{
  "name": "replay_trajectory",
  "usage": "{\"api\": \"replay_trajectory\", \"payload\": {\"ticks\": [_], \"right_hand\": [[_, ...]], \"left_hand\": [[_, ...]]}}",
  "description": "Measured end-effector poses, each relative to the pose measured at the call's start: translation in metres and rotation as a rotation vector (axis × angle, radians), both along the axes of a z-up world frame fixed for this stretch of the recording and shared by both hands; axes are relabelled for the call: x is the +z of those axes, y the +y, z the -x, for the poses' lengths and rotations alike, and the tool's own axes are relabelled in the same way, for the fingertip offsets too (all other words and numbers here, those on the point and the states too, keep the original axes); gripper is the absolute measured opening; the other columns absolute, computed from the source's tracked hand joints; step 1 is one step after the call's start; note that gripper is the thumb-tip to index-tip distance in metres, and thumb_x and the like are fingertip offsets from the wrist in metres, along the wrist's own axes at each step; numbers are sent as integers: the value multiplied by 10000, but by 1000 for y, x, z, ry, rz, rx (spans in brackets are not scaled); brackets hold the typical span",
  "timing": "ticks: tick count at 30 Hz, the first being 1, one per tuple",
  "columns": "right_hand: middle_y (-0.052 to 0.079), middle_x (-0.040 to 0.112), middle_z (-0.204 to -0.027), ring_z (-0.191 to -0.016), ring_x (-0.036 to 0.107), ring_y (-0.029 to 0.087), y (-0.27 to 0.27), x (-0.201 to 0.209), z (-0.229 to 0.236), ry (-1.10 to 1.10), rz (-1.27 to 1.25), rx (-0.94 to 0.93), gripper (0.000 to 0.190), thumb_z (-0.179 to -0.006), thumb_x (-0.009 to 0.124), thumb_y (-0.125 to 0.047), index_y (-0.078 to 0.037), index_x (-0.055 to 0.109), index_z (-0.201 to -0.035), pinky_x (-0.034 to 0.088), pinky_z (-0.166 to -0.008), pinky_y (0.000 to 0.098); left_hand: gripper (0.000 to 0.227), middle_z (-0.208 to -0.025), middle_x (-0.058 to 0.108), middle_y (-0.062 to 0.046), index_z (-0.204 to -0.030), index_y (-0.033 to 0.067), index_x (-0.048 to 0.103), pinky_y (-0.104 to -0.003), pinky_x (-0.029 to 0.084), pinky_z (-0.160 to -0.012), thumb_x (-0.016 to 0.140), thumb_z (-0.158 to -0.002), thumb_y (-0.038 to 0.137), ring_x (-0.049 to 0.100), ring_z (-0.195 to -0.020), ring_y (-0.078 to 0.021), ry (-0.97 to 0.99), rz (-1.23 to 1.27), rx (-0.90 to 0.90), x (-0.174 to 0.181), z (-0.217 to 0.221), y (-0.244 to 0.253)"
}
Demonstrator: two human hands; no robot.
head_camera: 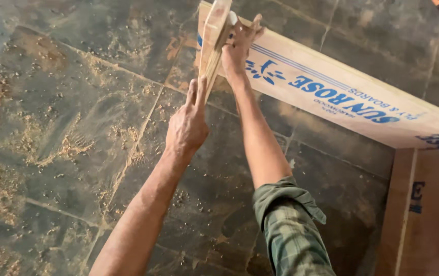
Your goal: The person applies adhesive to the edges of wooden boards using a small spatula and their fingers. They dip the spatula into a container of white glue, spread it along the joints of the assembly, and smooth it over with their hands.
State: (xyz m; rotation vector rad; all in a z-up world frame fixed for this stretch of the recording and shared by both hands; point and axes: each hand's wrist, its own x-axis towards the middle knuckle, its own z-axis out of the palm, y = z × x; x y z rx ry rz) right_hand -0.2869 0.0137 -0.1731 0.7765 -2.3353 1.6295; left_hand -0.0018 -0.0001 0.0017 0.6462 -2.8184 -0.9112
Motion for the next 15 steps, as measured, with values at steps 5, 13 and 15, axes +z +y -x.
{"api": "replay_trajectory", "payload": {"ticks": [5,13,15], "right_hand": [[170,-60,-1746,-1579,-176,476,-13,19,-11,13,-22,-64,627,-947,523,59,-156,527,-1536,-45,-1298,618],[222,-49,-1726,-1549,-222,487,-13,-1,-8,-13,59,-67,464,-1010,511,-22,-111,564,-1462,-91,-1268,630],[193,133,-1693,-1586,-27,448,-14,-9,0,112,119,-85,435,-1003,559,-41,-100,578,-1433,47,-1327,601]], "left_hand": [[907,-1603,333,-251,-1589,62,232,-505,589,-771,530,-742,-66,699,-935,-477,-20,4,2,7,-1,-1],[826,-1508,459,-275,-1565,26,277,-496,583,-798,513,-779,-64,697,-982,-462,104,64,-25,-2,-9,5],[826,-1495,453,-289,-1570,26,270,-485,586,-771,507,-785,-70,699,-961,-452,80,89,-37,-2,-8,4]]}}
